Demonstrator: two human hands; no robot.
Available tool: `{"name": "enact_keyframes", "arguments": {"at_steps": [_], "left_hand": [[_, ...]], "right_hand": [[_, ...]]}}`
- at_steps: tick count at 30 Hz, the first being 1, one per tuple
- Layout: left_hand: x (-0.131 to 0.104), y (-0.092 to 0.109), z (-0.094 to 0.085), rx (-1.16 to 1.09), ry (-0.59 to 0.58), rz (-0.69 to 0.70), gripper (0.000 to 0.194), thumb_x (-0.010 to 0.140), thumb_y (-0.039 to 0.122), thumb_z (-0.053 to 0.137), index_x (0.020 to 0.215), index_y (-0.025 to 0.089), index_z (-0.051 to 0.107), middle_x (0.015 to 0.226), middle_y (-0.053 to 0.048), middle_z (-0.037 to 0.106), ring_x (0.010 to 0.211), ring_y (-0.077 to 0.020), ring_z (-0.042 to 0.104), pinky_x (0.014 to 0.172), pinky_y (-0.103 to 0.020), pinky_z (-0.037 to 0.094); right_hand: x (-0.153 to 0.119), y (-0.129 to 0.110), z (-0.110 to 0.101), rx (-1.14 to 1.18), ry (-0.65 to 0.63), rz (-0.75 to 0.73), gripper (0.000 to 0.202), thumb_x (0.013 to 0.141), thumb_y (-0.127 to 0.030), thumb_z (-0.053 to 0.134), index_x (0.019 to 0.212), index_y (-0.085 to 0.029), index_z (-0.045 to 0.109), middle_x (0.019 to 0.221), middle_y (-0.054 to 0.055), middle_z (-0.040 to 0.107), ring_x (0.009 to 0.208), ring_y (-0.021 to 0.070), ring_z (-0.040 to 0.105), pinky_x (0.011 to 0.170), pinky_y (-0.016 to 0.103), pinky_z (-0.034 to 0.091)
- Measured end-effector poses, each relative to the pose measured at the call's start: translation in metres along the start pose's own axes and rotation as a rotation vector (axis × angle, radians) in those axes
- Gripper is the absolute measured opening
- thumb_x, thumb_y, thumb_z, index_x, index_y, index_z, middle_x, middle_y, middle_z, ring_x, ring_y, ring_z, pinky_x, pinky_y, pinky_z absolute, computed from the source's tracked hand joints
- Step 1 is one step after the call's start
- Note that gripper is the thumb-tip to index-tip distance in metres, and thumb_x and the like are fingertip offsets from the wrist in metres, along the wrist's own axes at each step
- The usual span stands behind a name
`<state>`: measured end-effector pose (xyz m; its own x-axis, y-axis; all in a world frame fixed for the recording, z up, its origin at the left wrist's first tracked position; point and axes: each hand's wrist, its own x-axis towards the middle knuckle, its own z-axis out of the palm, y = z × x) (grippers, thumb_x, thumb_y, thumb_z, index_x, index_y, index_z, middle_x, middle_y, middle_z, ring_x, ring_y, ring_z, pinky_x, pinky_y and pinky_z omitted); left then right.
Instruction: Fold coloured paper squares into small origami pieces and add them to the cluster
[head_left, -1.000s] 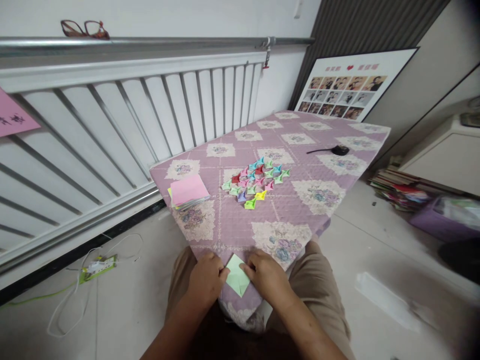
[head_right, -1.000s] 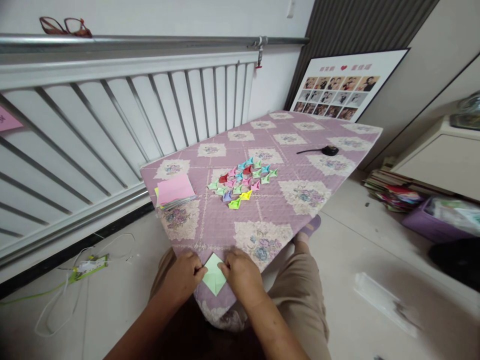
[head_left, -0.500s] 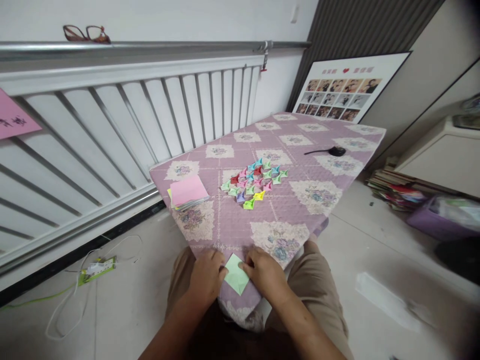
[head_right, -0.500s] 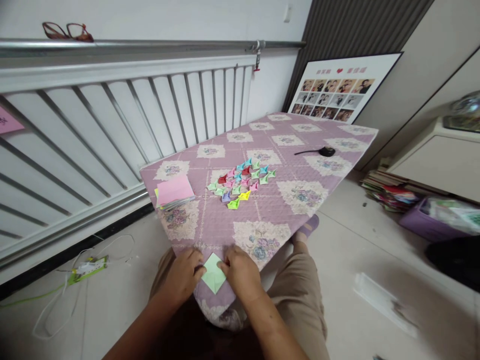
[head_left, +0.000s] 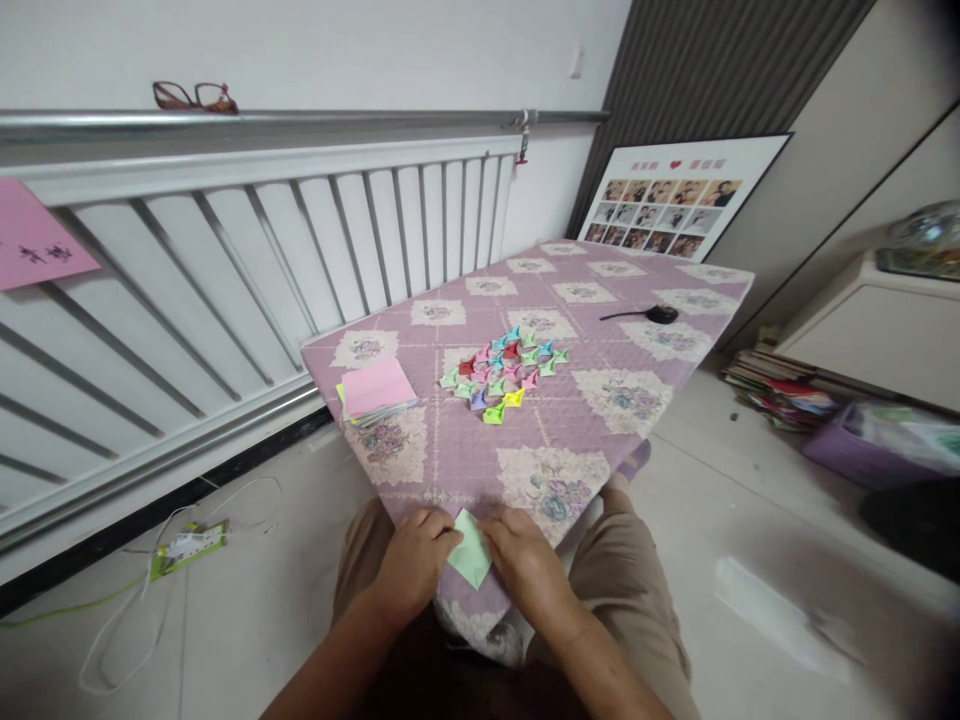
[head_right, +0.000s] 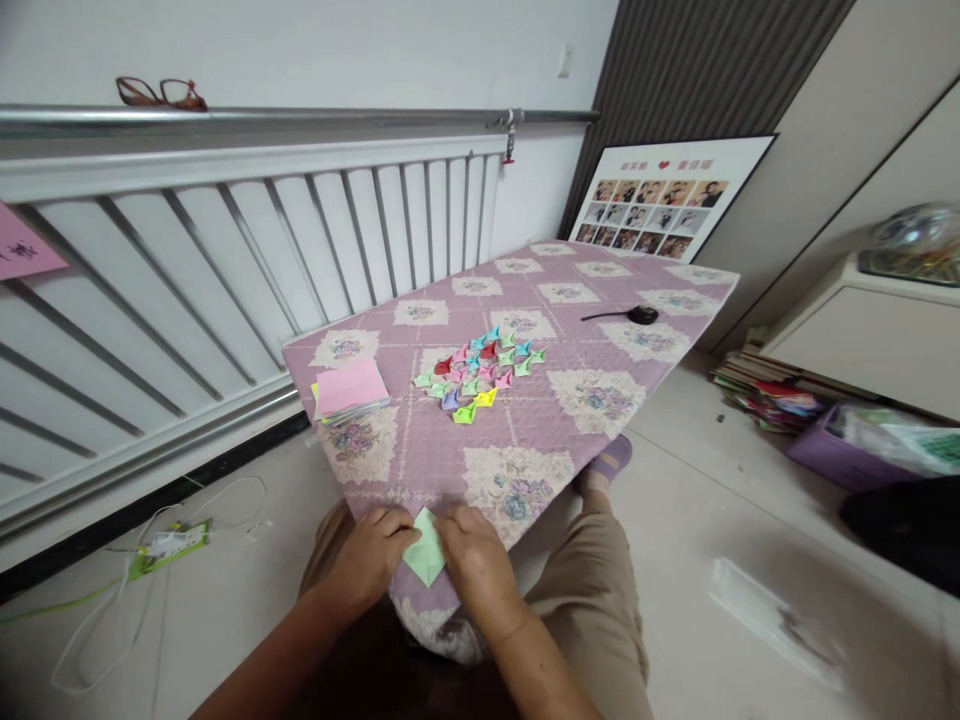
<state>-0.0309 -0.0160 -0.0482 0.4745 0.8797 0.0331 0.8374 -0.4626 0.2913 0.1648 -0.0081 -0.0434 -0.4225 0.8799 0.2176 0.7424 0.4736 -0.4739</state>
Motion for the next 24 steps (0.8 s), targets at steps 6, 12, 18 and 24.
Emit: {"name": "enact_keyframes", "arguments": {"at_steps": [6, 12, 18, 24], "left_hand": [[-0.012, 0.002, -0.013, -0.004, -0.053, 0.022, 0.030, 0.091, 0.021, 0.051, 0.119, 0.026, 0.060, 0.123, -0.003, 0.060, 0.109, -0.0216, 0.050, 0.092, -0.035, 0.038], [-0.017, 0.003, -0.020, -0.019, -0.082, 0.047, 0.037, 0.085, 0.032, 0.061, 0.121, 0.024, 0.057, 0.129, -0.006, 0.056, 0.115, -0.0242, 0.046, 0.098, -0.038, 0.035], [-0.011, -0.002, -0.008, 0.033, -0.048, 0.087, 0.025, 0.089, 0.030, 0.058, 0.113, 0.024, 0.060, 0.122, -0.004, 0.059, 0.109, -0.0232, 0.049, 0.095, -0.038, 0.038], [-0.013, -0.003, -0.006, 0.019, -0.017, 0.067, 0.022, 0.091, 0.027, 0.054, 0.112, 0.024, 0.061, 0.120, -0.003, 0.060, 0.109, -0.0218, 0.050, 0.096, -0.037, 0.037]], "right_hand": [[-0.011, -0.004, 0.001, 0.071, -0.047, -0.071, 0.023, 0.091, -0.016, 0.048, 0.100, -0.023, 0.067, 0.097, 0.007, 0.064, 0.092, 0.0214, 0.057, 0.084, 0.036, 0.046], [-0.016, -0.001, -0.014, 0.220, -0.137, -0.089, 0.043, 0.075, -0.019, 0.069, 0.117, -0.022, 0.061, 0.115, 0.009, 0.059, 0.109, 0.0246, 0.053, 0.095, 0.039, 0.042], [-0.016, -0.004, -0.012, 0.225, -0.149, -0.062, 0.052, 0.067, -0.019, 0.074, 0.118, -0.021, 0.060, 0.116, 0.008, 0.057, 0.110, 0.0244, 0.050, 0.097, 0.037, 0.039], [-0.016, -0.006, -0.008, 0.218, -0.095, -0.046, 0.043, 0.070, -0.009, 0.064, 0.112, -0.021, 0.062, 0.112, 0.007, 0.059, 0.106, 0.0228, 0.051, 0.095, 0.037, 0.038]]}}
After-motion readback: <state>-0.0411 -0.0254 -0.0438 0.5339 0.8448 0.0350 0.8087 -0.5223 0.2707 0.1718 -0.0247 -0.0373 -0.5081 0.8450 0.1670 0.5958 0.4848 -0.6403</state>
